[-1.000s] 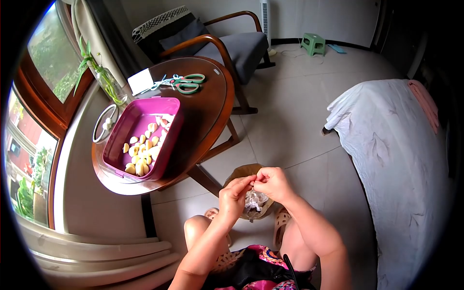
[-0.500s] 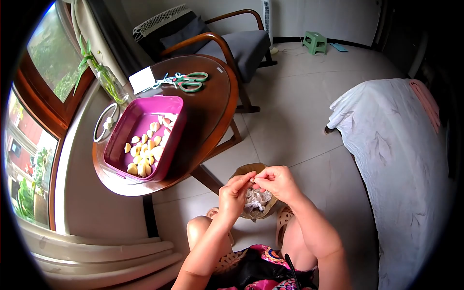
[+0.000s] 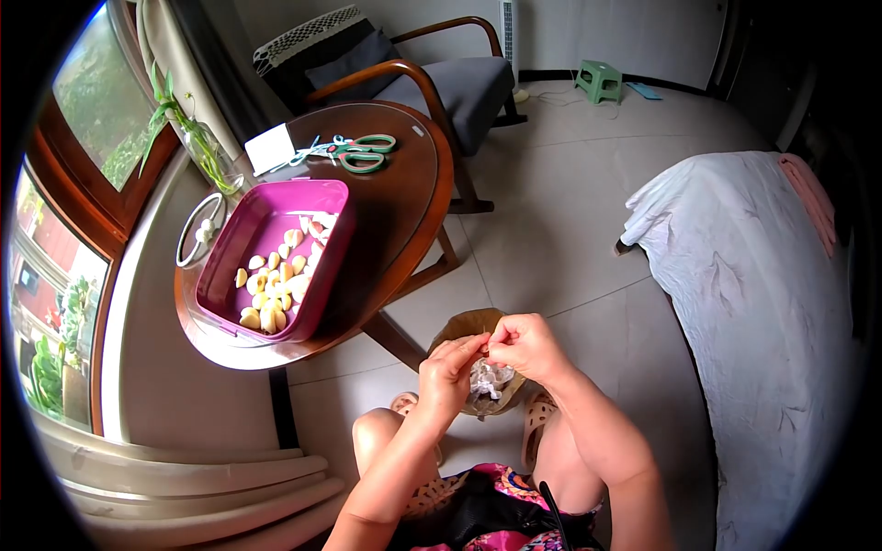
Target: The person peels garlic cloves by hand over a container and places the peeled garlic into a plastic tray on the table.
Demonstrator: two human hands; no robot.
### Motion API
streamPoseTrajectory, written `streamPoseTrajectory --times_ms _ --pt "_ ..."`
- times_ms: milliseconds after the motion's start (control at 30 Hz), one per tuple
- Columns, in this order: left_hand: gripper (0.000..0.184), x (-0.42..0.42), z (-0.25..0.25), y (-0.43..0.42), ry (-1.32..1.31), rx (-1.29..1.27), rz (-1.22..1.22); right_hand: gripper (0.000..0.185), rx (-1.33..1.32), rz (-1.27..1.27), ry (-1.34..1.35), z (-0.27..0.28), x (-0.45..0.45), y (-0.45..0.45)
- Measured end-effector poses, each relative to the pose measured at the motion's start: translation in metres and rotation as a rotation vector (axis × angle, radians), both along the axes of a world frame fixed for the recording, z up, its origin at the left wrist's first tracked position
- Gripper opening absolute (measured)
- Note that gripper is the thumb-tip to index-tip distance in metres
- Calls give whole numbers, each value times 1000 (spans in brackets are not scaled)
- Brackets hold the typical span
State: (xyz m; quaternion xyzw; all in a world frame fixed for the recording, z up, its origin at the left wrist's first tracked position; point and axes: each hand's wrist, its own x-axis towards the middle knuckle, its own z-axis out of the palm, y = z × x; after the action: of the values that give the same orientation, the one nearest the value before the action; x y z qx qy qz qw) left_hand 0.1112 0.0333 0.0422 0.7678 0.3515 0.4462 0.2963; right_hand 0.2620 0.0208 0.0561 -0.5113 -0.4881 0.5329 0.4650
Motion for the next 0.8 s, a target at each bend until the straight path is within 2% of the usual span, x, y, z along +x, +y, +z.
streamPoseTrajectory --times_ms 133,233,333,433,533,667,800 --pt "29 2 8 -3 -7 9 -20 7 10 -26 18 -5 0 1" --pt "24 4 7 0 -187 -258 -10 6 -30 -20 169 10 -2 -1" --pt "23 2 1 2 -591 -772 -167 5 -12 -23 181 16 -3 -2" --pt "25 -1 -2 3 -825 -932 -295 9 1 -48 230 14 -2 -3" --pt "25 -4 -1 5 -944 -973 -269 9 23 -75 177 12 2 -2" --pt "25 -6 2 4 -934 -917 -217 10 -38 -86 22 2 1 2" --pt "22 -5 -8 7 -921 -819 -139 16 61 -170 -421 -13 3 8"
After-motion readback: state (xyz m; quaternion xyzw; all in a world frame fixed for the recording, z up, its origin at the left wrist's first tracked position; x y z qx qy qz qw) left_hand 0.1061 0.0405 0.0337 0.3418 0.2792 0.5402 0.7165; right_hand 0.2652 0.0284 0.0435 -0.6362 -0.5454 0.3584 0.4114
